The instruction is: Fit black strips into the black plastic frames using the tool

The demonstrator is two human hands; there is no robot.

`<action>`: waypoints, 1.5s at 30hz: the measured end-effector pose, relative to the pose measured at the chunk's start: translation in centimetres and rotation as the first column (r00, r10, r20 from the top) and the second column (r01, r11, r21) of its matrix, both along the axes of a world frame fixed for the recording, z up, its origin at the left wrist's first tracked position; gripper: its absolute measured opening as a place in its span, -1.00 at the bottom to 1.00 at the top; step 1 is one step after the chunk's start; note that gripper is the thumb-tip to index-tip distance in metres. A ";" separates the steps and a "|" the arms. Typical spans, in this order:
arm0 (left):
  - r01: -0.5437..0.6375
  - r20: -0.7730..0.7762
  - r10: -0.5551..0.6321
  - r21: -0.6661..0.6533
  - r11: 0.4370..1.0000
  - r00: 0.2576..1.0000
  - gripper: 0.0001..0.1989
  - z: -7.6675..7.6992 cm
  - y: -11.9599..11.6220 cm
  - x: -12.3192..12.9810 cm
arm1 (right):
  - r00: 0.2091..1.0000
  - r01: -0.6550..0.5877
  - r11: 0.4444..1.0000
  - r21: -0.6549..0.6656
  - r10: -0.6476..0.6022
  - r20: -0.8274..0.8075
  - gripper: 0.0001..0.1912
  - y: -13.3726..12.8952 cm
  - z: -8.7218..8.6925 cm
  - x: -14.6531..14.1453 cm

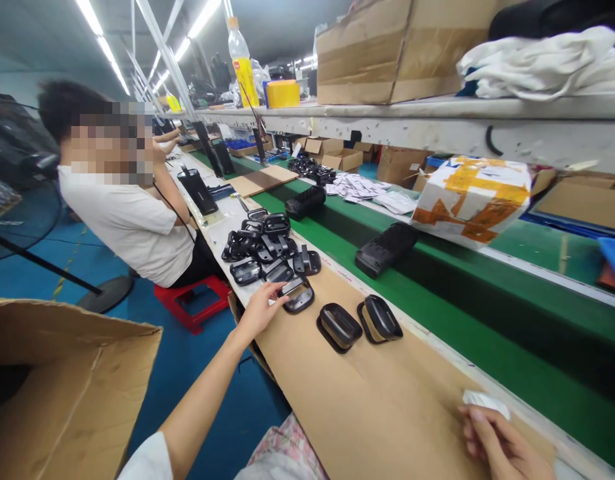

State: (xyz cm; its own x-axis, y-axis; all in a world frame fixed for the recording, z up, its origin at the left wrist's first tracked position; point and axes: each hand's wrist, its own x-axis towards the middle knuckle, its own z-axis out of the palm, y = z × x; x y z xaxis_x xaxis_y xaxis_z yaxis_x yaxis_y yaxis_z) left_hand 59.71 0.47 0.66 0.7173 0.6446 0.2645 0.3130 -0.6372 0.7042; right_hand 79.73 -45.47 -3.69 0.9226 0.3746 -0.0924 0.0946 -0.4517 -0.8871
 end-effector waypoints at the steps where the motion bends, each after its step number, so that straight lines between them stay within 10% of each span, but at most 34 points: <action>1: 0.003 0.019 -0.003 0.002 1.000 1.000 -0.57 -0.3 0.2 0.4 | 1.000 -0.001 1.000 0.003 0.001 -0.005 -0.24 0.0 -0.1 0.0; 7: 0.012 0.062 -0.014 0.032 0.999 0.998 -0.58 -0.7 -0.3 1.2 | 0.999 -0.041 0.998 0.050 0.040 0.027 -0.38 0.1 0.1 -0.6; 15: 0.198 0.113 -0.241 0.303 0.932 0.964 -0.74 4.9 -6.1 3.6 | 0.999 -0.050 0.987 0.151 0.053 -0.013 -0.43 1.2 1.9 -1.5; 20: 0.384 -0.095 -0.373 0.153 0.911 0.923 -0.52 6.7 -8.4 7.8 | 0.998 -0.054 0.984 0.168 0.057 -0.012 -0.43 1.6 2.6 -1.7; 25: 0.430 -0.467 -0.396 -0.035 0.902 0.791 -0.23 5.6 -8.7 11.3 | 0.998 -0.059 0.988 0.144 0.059 0.003 -0.47 1.4 2.0 -1.8; 33: 0.534 -0.075 -0.597 -0.371 0.760 0.798 -0.44 3.6 -10.6 11.2 | 0.997 -0.069 0.990 0.120 0.067 0.024 -0.54 1.6 2.2 -1.9; 38: 0.406 -0.181 -0.462 -0.276 0.871 0.868 -0.49 2.3 -7.6 8.9 | 0.997 -0.072 0.988 0.134 0.068 0.037 -0.61 1.7 2.8 -2.0; 45: 0.480 -0.327 -0.476 -0.073 0.874 0.817 -0.62 -0.8 -7.1 5.3 | 0.998 -0.065 0.981 0.183 0.062 0.018 -0.67 1.7 3.0 -1.9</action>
